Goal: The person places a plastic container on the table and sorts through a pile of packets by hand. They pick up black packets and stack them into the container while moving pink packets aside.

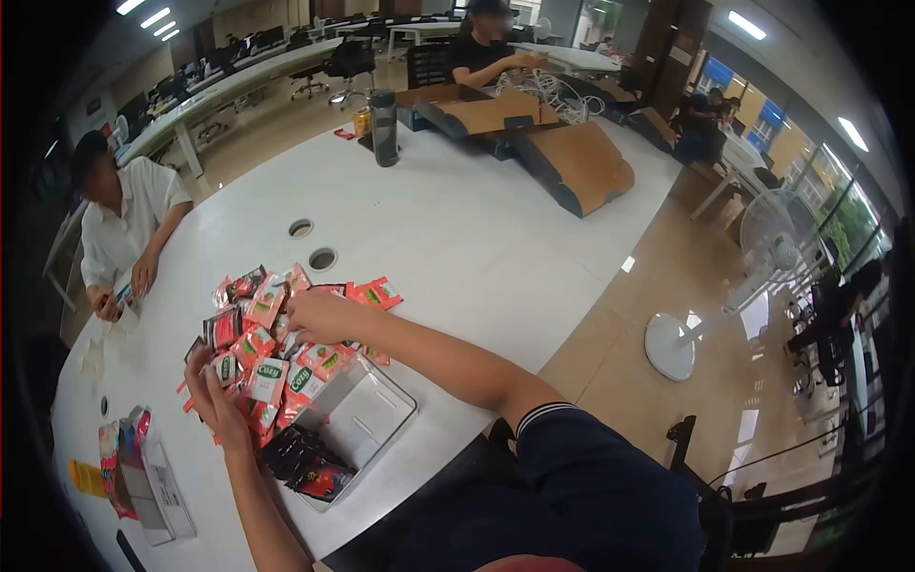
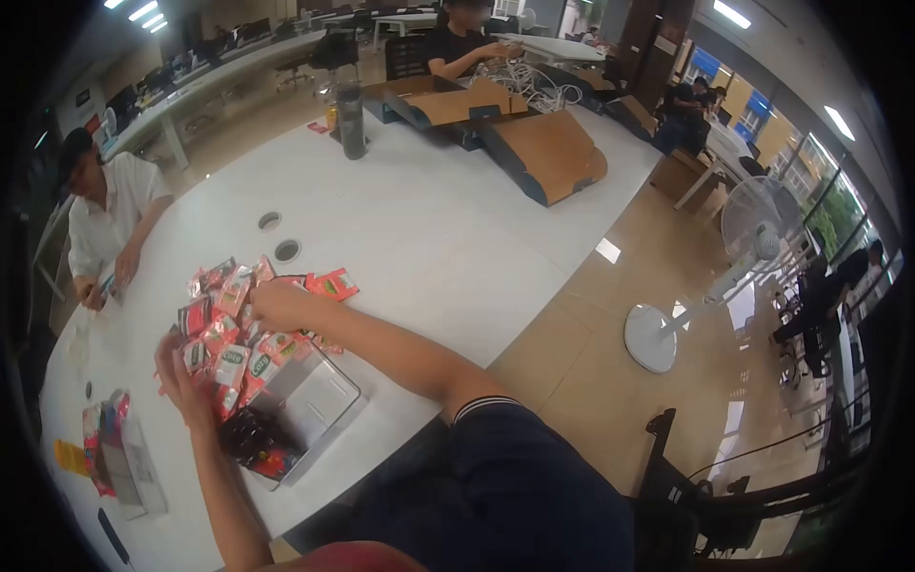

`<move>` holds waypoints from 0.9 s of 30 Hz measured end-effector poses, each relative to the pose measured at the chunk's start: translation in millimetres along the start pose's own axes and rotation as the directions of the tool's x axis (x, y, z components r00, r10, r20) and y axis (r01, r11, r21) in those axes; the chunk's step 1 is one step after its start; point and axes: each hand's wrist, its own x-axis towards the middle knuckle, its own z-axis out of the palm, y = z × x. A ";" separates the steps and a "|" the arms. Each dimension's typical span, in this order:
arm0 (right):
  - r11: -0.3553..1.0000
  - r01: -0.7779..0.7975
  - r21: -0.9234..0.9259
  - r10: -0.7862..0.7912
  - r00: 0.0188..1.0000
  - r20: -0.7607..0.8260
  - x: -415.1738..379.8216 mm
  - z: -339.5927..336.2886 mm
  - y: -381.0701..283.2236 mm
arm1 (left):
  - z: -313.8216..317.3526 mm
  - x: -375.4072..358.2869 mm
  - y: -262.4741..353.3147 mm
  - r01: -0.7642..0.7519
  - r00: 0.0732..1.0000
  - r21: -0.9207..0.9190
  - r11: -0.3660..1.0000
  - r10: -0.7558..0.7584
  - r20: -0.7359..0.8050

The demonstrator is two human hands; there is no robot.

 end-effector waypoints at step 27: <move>0.755 -0.401 0.519 0.478 0.878 -0.017 -26.7 -132.6 -41.2 | -15.2 -2.8 82.5 -0.120 0.992 -0.042 0.992 0.117 -0.053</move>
